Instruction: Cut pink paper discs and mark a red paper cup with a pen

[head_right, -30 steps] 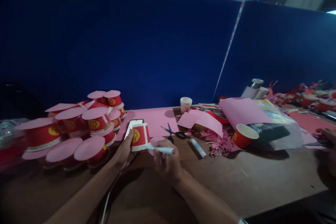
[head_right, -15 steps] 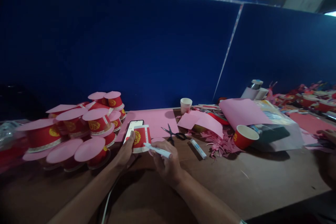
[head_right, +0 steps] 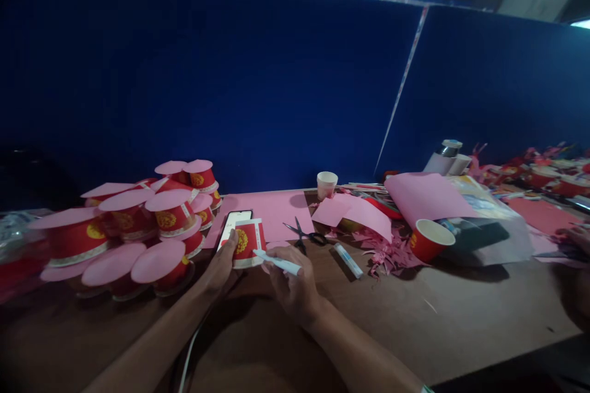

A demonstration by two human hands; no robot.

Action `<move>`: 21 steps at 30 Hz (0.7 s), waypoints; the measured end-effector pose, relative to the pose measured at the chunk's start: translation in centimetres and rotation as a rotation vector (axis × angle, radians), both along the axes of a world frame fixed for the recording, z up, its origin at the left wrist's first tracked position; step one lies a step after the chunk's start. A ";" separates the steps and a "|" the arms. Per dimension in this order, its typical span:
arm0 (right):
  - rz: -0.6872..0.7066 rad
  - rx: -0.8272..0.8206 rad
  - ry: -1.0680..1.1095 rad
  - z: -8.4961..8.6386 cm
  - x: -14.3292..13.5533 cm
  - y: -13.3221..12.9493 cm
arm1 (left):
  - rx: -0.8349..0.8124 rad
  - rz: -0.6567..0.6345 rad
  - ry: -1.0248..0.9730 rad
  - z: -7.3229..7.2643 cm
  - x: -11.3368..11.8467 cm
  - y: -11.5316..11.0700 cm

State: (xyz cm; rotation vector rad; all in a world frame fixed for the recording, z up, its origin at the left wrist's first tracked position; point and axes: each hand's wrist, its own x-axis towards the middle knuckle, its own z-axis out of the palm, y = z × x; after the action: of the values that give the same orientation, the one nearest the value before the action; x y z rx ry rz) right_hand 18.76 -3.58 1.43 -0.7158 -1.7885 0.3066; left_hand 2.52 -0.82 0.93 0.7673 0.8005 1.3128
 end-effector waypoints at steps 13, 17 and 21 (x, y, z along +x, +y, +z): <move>-0.094 -0.029 -0.012 0.2 0.2 0.0 | -0.118 -0.009 -0.010 1.4 0.3 -0.6; -0.100 -0.040 0.006 0.3 0.2 0.0 | -0.103 -0.005 -0.034 1.2 0.2 -0.6; -0.121 -0.082 0.029 -0.1 0.2 0.2 | -0.102 0.007 -0.027 0.7 0.0 -0.5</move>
State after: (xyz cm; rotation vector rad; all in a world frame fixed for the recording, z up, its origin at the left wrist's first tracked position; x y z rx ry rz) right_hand 19.01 -3.36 1.30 -0.8703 -1.7053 0.3083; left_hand 2.48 -1.29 1.59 0.6644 0.8427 1.2762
